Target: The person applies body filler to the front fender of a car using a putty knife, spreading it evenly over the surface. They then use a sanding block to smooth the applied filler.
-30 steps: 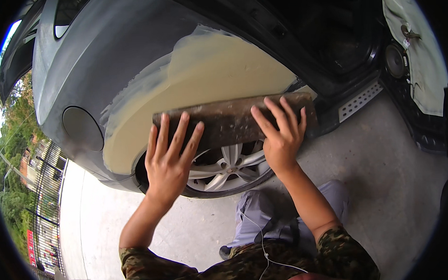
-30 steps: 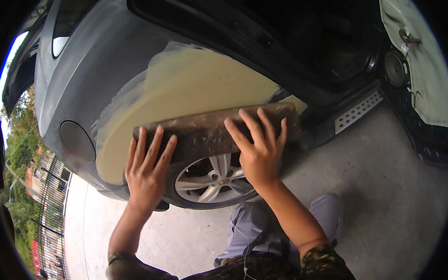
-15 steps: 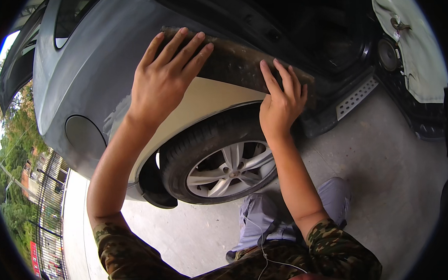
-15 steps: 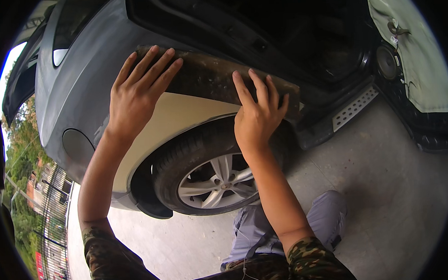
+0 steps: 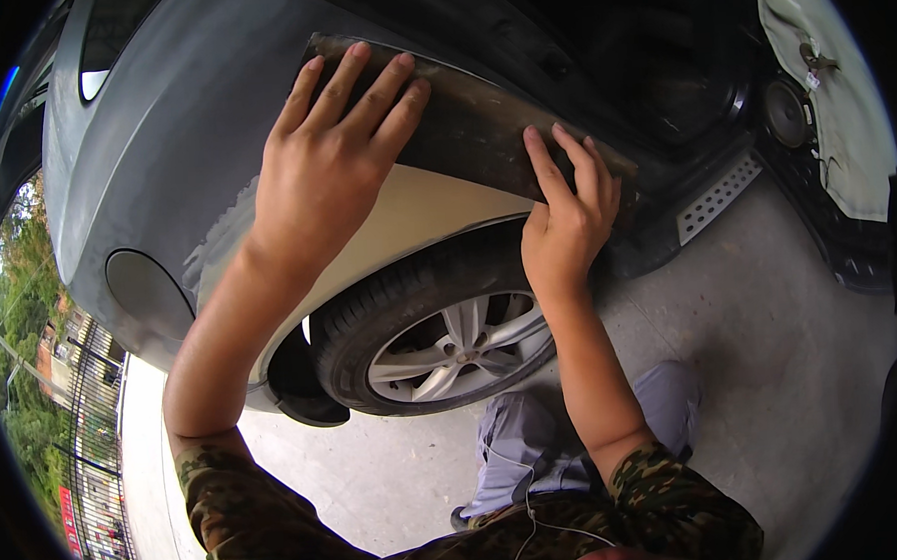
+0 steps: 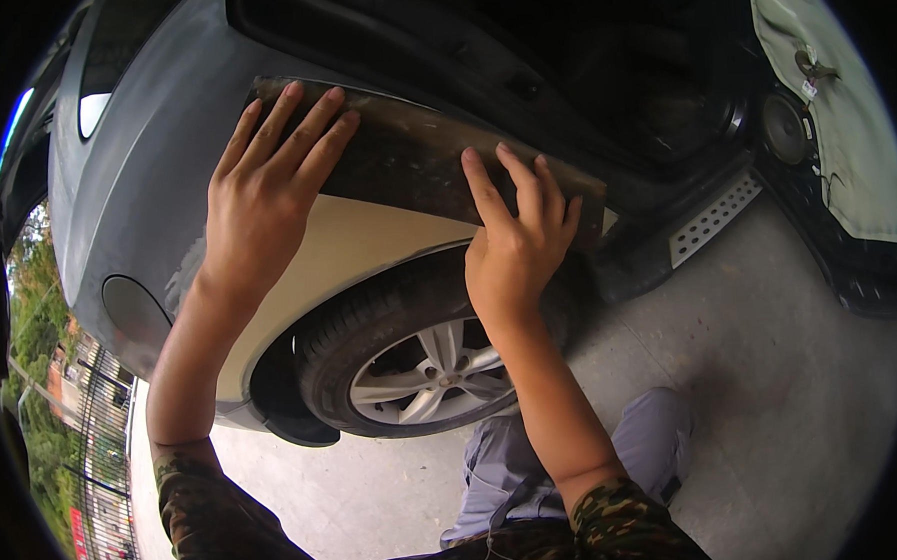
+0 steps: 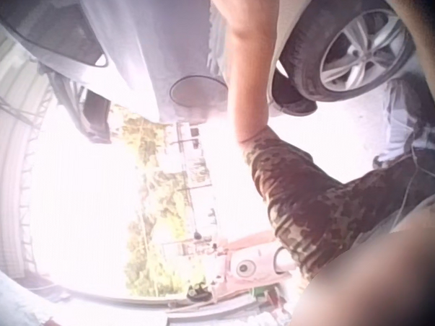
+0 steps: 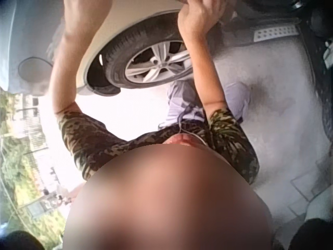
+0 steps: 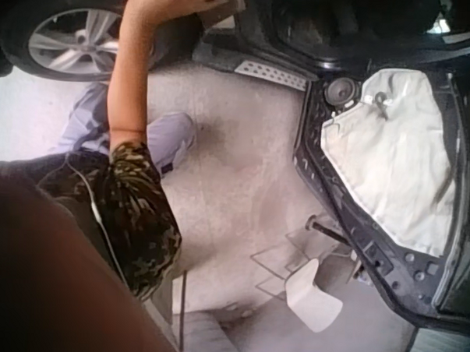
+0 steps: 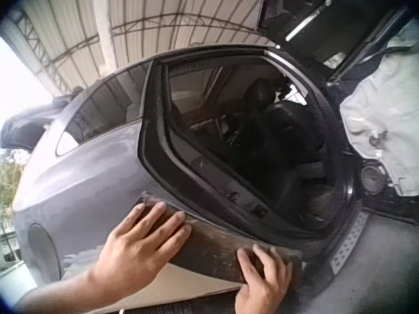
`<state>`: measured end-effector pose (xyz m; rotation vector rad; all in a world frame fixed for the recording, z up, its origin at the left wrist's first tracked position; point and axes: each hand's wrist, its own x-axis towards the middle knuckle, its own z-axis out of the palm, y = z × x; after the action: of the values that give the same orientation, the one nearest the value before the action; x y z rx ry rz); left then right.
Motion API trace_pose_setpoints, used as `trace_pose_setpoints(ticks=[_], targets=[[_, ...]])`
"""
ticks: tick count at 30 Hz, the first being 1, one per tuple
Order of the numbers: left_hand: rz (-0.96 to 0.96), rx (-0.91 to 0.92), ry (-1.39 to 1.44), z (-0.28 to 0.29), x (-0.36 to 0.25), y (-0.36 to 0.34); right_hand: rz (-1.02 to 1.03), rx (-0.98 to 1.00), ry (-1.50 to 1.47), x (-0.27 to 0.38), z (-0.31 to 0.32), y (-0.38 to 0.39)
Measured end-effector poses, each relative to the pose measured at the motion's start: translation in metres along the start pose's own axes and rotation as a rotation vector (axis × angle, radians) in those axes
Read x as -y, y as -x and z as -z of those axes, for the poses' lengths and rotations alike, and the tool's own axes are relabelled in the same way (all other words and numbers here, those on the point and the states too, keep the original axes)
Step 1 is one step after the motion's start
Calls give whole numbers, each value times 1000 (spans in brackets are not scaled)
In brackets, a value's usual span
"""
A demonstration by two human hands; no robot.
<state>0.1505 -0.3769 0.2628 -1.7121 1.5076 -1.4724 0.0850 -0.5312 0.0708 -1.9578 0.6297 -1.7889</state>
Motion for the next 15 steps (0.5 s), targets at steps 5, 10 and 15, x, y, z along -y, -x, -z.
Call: trace_pose_setpoints(ticks=[5, 10, 15], targets=[[51, -19, 19, 1, -10, 10, 37, 55, -7, -4, 11, -4], [73, -67, 11, -1, -17, 21, 50, 108, -118, -10, 15, -4], [125, -30, -8, 2, -28, 35, 75, 121, -235, -16, 13, -3]])
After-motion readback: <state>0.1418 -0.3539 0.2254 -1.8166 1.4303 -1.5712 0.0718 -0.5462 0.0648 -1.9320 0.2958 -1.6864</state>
